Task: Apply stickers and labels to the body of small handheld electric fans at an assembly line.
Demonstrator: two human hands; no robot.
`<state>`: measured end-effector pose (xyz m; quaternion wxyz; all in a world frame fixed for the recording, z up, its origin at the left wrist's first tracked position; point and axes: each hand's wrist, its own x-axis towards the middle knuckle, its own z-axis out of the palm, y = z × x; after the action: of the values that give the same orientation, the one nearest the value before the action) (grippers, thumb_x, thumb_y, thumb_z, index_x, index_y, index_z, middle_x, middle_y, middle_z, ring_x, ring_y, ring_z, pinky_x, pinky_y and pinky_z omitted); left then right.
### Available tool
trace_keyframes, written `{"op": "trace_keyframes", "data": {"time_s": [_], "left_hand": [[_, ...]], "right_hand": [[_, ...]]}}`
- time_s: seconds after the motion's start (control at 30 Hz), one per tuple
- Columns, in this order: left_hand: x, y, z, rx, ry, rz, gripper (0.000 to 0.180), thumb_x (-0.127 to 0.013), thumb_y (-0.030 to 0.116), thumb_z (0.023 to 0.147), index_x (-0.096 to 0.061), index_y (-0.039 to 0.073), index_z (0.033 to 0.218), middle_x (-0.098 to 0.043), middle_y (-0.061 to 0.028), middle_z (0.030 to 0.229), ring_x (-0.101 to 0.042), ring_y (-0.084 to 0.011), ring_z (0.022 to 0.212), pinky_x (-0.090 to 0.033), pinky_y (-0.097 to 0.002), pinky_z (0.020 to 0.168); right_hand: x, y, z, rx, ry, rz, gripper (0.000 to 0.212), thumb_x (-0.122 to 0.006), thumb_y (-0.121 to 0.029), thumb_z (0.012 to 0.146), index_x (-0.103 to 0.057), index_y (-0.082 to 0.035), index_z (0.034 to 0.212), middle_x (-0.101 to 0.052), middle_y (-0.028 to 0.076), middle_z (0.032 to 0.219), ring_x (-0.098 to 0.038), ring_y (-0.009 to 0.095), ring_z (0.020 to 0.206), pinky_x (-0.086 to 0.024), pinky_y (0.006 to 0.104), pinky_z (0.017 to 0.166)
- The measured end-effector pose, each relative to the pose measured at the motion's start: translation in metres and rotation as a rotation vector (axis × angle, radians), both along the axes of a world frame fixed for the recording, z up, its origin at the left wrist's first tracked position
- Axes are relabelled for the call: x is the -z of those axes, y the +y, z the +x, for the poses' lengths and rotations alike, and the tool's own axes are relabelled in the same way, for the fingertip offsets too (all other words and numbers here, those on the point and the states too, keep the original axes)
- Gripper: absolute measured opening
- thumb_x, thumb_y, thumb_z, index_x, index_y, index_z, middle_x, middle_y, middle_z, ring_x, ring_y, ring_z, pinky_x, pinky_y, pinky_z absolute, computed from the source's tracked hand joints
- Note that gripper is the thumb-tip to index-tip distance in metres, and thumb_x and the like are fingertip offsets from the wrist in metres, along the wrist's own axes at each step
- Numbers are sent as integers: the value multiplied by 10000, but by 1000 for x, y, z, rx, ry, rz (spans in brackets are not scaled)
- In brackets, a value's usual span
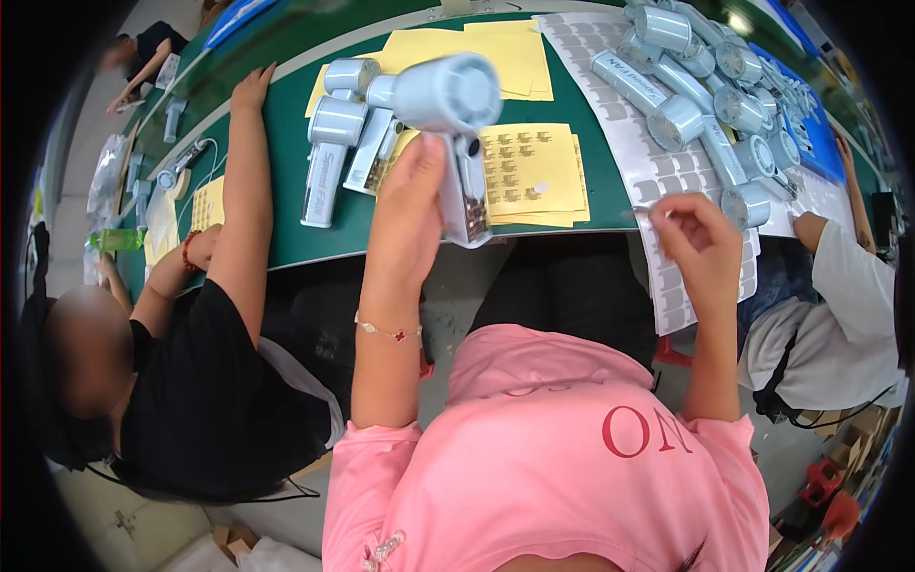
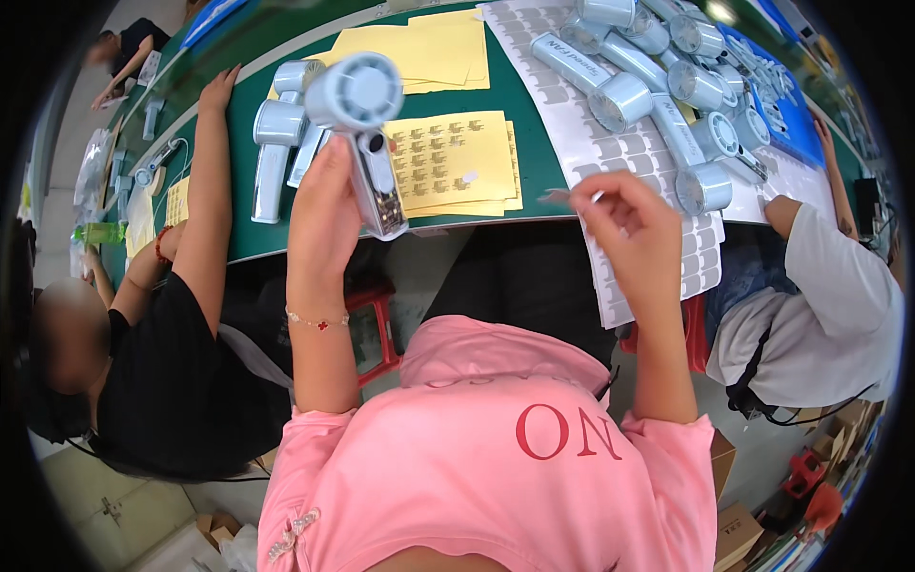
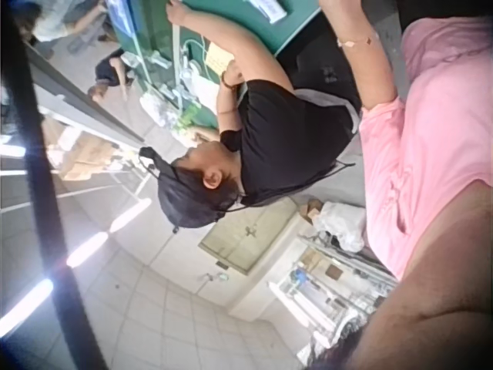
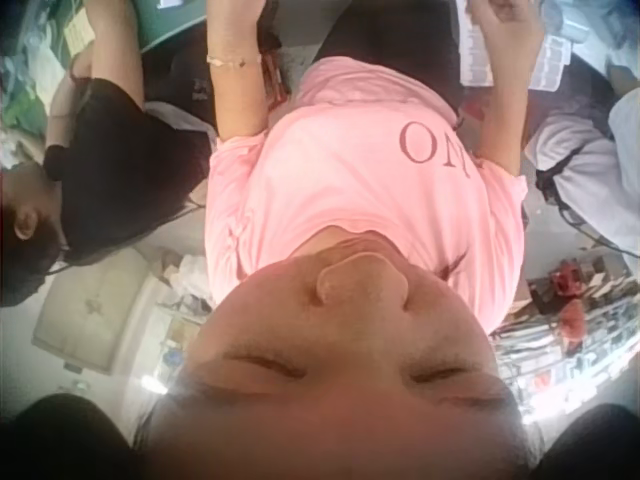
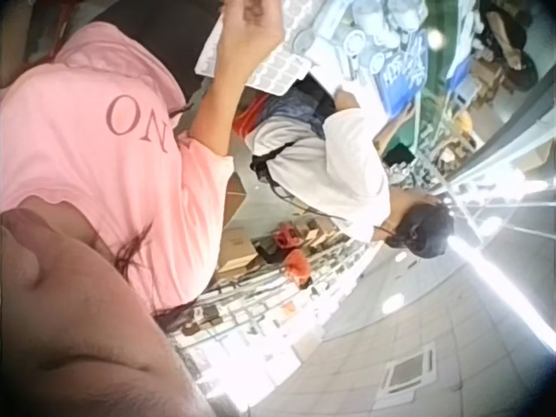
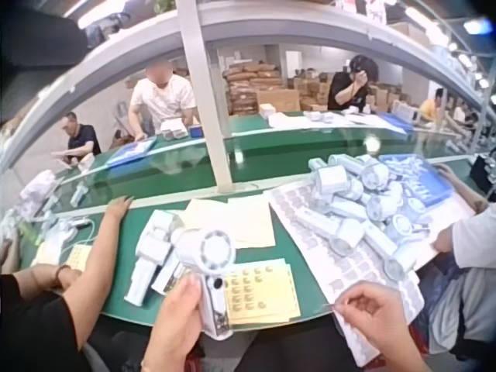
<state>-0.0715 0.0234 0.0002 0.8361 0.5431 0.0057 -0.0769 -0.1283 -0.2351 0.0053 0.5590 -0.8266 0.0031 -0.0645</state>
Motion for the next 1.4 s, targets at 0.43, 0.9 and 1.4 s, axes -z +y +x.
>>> {"op": "trace_keyframes", "data": {"time_s": [0.43, 0.9, 1.4], "left_hand": [[15, -36, -21, 72, 298, -636, 531, -498, 505, 865, -525, 2, 1031, -568, -64, 761, -558, -162, 709, -502, -294, 594], [7, -49, -32, 124, 495, -887, 488, -541, 423, 852, -466, -20, 1043, -517, -65, 816, -470, -174, 751, -431, -275, 653], [7, -48, -33, 107, 465, -847, 492, -530, 454, 854, -478, -4, 1023, -547, -89, 807, -507, -177, 736, -456, -289, 662]], "right_hand": [[-17, 52, -42, -368, 300, 574, 134, -618, 61, 783, -582, 55, 911, -569, 43, 803, -507, 38, 570, -403, 168, 489], [-32, 88, -31, -282, -144, 211, 102, -616, 64, 768, -577, 21, 852, -558, 67, 809, -619, 94, 641, -472, 180, 513], [-34, 90, -30, -253, -222, 107, 136, -641, 66, 724, -591, 6, 836, -567, 66, 780, -585, 112, 646, -502, 199, 512]]}}
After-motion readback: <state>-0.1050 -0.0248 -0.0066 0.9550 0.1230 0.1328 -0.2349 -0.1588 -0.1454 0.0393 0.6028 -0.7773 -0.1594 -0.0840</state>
